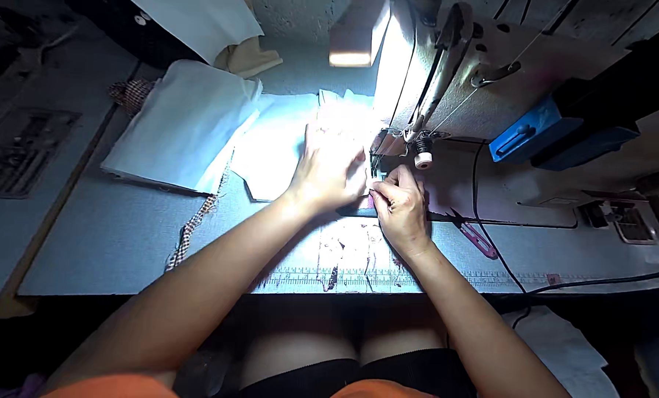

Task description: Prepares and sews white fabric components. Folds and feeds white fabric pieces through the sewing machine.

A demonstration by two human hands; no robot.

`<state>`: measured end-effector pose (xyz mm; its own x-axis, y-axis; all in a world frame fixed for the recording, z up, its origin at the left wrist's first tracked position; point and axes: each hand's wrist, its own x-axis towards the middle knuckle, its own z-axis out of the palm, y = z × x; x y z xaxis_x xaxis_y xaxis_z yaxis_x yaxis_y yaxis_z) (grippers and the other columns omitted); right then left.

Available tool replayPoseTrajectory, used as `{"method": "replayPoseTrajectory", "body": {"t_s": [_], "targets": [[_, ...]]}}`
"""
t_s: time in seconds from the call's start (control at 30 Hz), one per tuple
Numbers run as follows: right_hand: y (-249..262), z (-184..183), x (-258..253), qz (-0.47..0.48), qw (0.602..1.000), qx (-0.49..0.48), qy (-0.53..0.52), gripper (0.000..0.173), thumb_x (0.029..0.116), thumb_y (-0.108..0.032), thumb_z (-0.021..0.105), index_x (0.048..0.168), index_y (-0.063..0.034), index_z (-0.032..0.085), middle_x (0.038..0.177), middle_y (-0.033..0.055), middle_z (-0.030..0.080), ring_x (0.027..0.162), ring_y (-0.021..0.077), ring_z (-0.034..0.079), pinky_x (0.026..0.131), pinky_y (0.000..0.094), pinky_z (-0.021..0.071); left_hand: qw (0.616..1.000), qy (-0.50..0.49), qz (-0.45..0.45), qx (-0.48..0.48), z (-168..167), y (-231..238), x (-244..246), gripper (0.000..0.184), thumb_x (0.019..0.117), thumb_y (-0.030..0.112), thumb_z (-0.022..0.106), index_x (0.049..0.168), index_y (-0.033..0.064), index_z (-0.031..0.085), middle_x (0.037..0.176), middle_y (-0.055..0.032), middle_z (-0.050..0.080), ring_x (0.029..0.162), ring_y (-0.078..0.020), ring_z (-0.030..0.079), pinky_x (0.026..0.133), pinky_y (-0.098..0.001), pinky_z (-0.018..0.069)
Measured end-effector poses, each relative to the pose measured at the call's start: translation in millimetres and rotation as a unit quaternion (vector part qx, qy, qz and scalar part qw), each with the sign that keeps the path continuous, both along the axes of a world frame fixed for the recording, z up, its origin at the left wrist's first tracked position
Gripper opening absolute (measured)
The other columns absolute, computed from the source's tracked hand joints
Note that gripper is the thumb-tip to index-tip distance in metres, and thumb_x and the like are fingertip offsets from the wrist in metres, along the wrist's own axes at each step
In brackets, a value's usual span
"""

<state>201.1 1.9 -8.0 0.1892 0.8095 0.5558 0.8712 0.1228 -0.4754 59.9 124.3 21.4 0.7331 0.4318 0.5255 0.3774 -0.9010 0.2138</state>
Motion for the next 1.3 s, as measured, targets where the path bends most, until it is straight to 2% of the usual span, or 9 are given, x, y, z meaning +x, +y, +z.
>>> {"method": "replayPoseTrajectory", "body": {"t_s": [0.1,0.2,0.33,0.53,0.6,0.7,0.83,1.1,1.3], "targets": [[-2,2,3,0.006,0.998,-0.013,0.057,0.008,0.0908,-0.009,0.072,0.092,-0.0062,0.08,0.088,0.0098,0.063,0.086,0.0226,0.062,0.083,0.0427,0.0522,0.997,-0.013,-0.062,-0.054,-12,-19,-21,0.04,0.0865,0.049,0.065,0.1,0.0139,0.076,0.098,-0.0058,0.07,0.093,-0.0236,0.065,0.086,-0.0486,0.0447],[-4,6,3,0.011,0.996,-0.008,0.09,0.005,0.0883,-0.008,0.076,0.092,-0.0067,0.079,0.088,0.0073,0.066,0.083,0.018,0.064,0.078,0.0381,0.054,0.994,-0.023,-0.104,-0.038,-16,-13,-36,0.032,0.0955,0.034,0.067,0.113,0.0088,0.076,0.111,-0.0097,0.073,0.102,-0.0244,0.068,0.089,-0.0428,0.0528],[-4,10,6,0.02,0.987,-0.006,0.161,0.006,0.0889,-0.008,0.077,0.094,-0.0075,0.08,0.089,0.0051,0.069,0.086,0.0121,0.065,0.079,0.0301,0.0544,0.99,-0.008,-0.1,0.099,-9,-13,-38,0.026,0.0995,0.022,0.057,0.105,0.0041,0.075,0.105,-0.0157,0.074,0.095,-0.0305,0.071,0.081,-0.0442,0.0535],[0,8,6,0.027,0.983,0.0,0.182,0.004,0.0892,-0.009,0.076,0.092,-0.0076,0.079,0.089,0.004,0.069,0.087,0.0116,0.066,0.082,0.0312,0.0549,0.965,0.019,-0.118,0.235,-2,-13,-33,0.019,0.0986,0.0,0.053,0.099,-0.0026,0.072,0.093,-0.0183,0.073,0.091,-0.0333,0.072,0.089,-0.0453,0.0568],[0,6,12,0.036,0.989,0.0,0.143,0.005,0.089,-0.009,0.076,0.093,-0.0077,0.079,0.092,0.0054,0.07,0.091,0.0171,0.066,0.089,0.0425,0.051,0.955,0.033,-0.139,0.262,-3,-13,-34,0.02,0.0985,-0.001,0.052,0.096,-0.0013,0.072,0.094,-0.016,0.074,0.095,-0.0307,0.073,0.095,-0.0443,0.0551],[-11,12,29,0.018,0.994,-0.033,0.099,0.02,0.0859,-0.008,0.078,0.106,-0.0053,0.078,0.106,0.012,0.073,0.1,0.0249,0.07,0.09,0.0475,0.0564,0.95,0.062,-0.156,0.263,-7,-13,-39,0.023,0.0986,0.002,0.052,0.097,0.0027,0.075,0.101,-0.012,0.076,0.106,-0.0283,0.072,0.102,-0.0436,0.0504],[-26,21,42,-0.028,0.995,-0.054,0.073,0.022,0.0857,-0.005,0.077,0.108,-0.005,0.077,0.108,0.0128,0.072,0.098,0.0237,0.07,0.087,0.0436,0.059,0.953,0.063,-0.16,0.25,-10,-12,-40,0.023,0.0975,0.001,0.053,0.094,0.0049,0.075,0.099,-0.0095,0.076,0.107,-0.0264,0.071,0.102,-0.0428,0.0494],[-6,11,26,0.079,0.997,-0.012,-0.011,0.021,0.0864,-0.008,0.071,0.106,-0.0069,0.078,0.102,0.0104,0.073,0.096,0.0246,0.07,0.086,0.0431,0.0566,0.968,0.033,-0.129,0.212,-11,-8,-38,0.021,0.1008,0.007,0.054,0.099,0.0073,0.075,0.095,-0.008,0.075,0.103,-0.0258,0.068,0.098,-0.0401,0.0453],[9,14,36,0.139,0.983,-0.067,0.098,0.01,0.0942,-0.008,0.068,0.096,-0.0038,0.076,0.094,0.0088,0.074,0.09,0.0172,0.07,0.085,0.0372,0.0571,0.992,0.006,-0.047,0.12,-11,-15,-31,0.022,0.0995,0.018,0.053,0.1,0.0069,0.072,0.089,-0.0109,0.07,0.095,-0.0331,0.064,0.087,-0.0521,0.0402]]}}
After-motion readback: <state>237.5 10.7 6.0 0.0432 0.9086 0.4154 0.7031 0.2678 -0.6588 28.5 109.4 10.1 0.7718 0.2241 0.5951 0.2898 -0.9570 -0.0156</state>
